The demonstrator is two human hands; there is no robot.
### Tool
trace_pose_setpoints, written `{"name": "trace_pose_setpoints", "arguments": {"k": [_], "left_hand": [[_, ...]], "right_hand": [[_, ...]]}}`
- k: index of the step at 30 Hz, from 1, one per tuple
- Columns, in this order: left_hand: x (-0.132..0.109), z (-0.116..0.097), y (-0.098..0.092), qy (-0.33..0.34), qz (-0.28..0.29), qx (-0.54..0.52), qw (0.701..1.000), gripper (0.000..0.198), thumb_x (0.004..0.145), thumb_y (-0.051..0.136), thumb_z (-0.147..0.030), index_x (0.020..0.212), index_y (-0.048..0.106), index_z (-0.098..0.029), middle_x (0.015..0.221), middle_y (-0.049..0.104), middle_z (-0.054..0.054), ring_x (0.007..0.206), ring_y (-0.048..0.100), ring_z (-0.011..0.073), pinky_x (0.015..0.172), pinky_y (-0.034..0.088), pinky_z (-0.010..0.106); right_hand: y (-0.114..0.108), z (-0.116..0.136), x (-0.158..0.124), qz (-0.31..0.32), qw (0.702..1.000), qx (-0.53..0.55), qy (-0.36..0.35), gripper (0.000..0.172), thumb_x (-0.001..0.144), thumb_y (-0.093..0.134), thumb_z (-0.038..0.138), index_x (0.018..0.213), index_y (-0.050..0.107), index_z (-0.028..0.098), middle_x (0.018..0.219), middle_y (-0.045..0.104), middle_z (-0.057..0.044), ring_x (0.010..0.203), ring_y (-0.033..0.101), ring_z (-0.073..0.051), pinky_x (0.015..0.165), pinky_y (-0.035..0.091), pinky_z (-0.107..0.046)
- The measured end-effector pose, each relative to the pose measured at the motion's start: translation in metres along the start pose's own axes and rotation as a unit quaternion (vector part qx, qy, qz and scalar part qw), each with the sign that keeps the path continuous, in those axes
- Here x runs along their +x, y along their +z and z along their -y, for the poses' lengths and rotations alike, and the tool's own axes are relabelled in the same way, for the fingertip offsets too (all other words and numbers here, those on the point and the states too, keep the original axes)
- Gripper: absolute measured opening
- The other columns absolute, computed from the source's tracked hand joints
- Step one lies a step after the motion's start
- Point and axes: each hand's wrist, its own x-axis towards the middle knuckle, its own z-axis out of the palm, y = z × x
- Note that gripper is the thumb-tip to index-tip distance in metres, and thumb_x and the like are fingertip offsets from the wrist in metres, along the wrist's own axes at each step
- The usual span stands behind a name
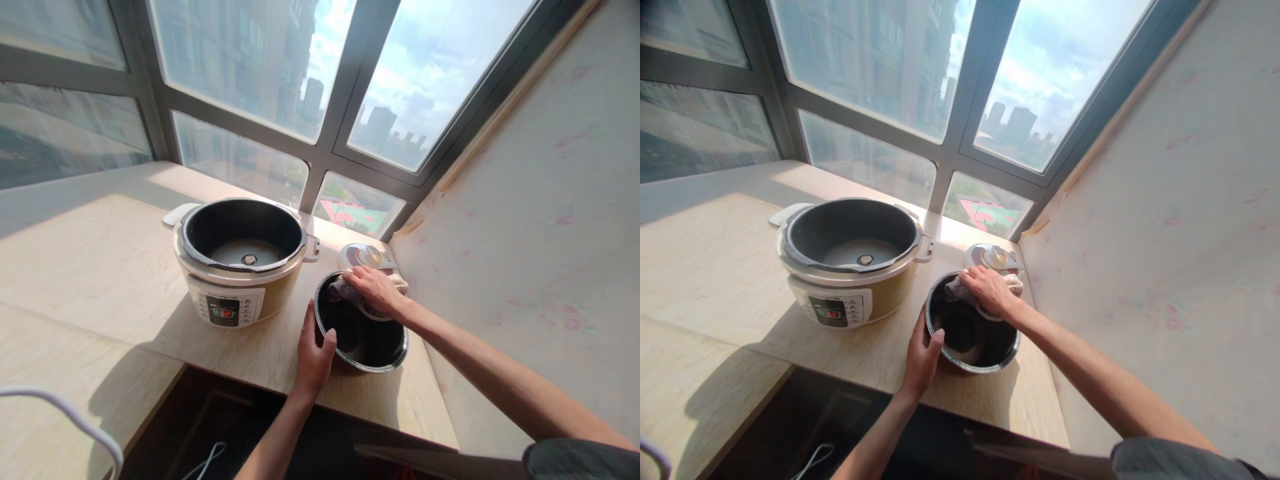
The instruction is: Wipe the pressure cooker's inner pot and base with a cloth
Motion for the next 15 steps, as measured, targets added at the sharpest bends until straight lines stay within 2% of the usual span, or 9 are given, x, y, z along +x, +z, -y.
{"name": "trace_pose_setpoints", "arguments": {"k": [3,6,8,10,13,15], "left_hand": [[0.002,0.002,-0.002,0.018,0.039,0.011,0.999,0.07,0.094,0.053,-0.035,0.16,0.034,-0.019,0.167,0.035,0.013,0.155,0.03,0.028,0.128,0.022,0.048],[0.002,0.002,-0.003,0.037,0.065,0.023,0.997,0.07,0.097,0.05,-0.038,0.161,0.03,-0.018,0.167,0.035,0.015,0.155,0.03,0.0281,0.127,0.022,0.048],[0.001,0.002,-0.003,0.038,0.058,0.029,0.997,0.071,0.098,0.049,-0.04,0.161,0.028,-0.018,0.167,0.034,0.015,0.155,0.031,0.0293,0.127,0.023,0.049],[-0.001,0.003,-0.001,0.033,0.042,0.039,0.998,0.072,0.097,0.049,-0.04,0.162,0.026,-0.018,0.168,0.03,0.016,0.156,0.028,0.0312,0.127,0.022,0.052],[-0.003,0.004,0.003,0.034,0.028,0.052,0.998,0.074,0.098,0.048,-0.042,0.163,0.024,-0.018,0.17,0.026,0.017,0.157,0.023,0.0322,0.128,0.018,0.053],[-0.004,0.004,0.005,0.036,0.022,0.05,0.998,0.073,0.098,0.047,-0.042,0.163,0.024,-0.018,0.17,0.025,0.017,0.157,0.023,0.0314,0.128,0.017,0.052]], "right_hand": [[0.008,0.024,0.01,-0.082,0.995,0.052,0.013,0.038,0.092,0.046,0.005,0.125,0.06,0.018,0.109,0.065,-0.013,0.1,0.059,-0.026,0.083,0.047,-0.034],[0.013,0.047,0.012,-0.136,0.98,0.145,-0.029,0.036,0.091,0.051,0.006,0.123,0.058,0.019,0.111,0.063,-0.011,0.102,0.057,-0.025,0.083,0.047,-0.032],[0.015,0.057,0.008,-0.147,0.966,0.203,-0.062,0.032,0.092,0.052,0.009,0.121,0.058,0.02,0.11,0.062,-0.009,0.101,0.057,-0.023,0.081,0.047,-0.031],[0.019,0.06,0.001,-0.126,0.955,0.251,-0.1,0.024,0.093,0.053,0.012,0.114,0.059,0.021,0.105,0.062,-0.006,0.094,0.057,-0.019,0.078,0.047,-0.029],[0.028,0.058,-0.01,-0.057,0.946,0.281,-0.149,0.012,0.092,0.056,0.013,0.1,0.059,0.02,0.096,0.06,-0.003,0.083,0.056,-0.016,0.072,0.046,-0.026],[0.034,0.055,-0.016,0.001,0.952,0.261,-0.161,0.014,0.087,0.061,0.012,0.098,0.059,0.02,0.097,0.061,-0.004,0.083,0.057,-0.017,0.068,0.045,-0.026]]}}
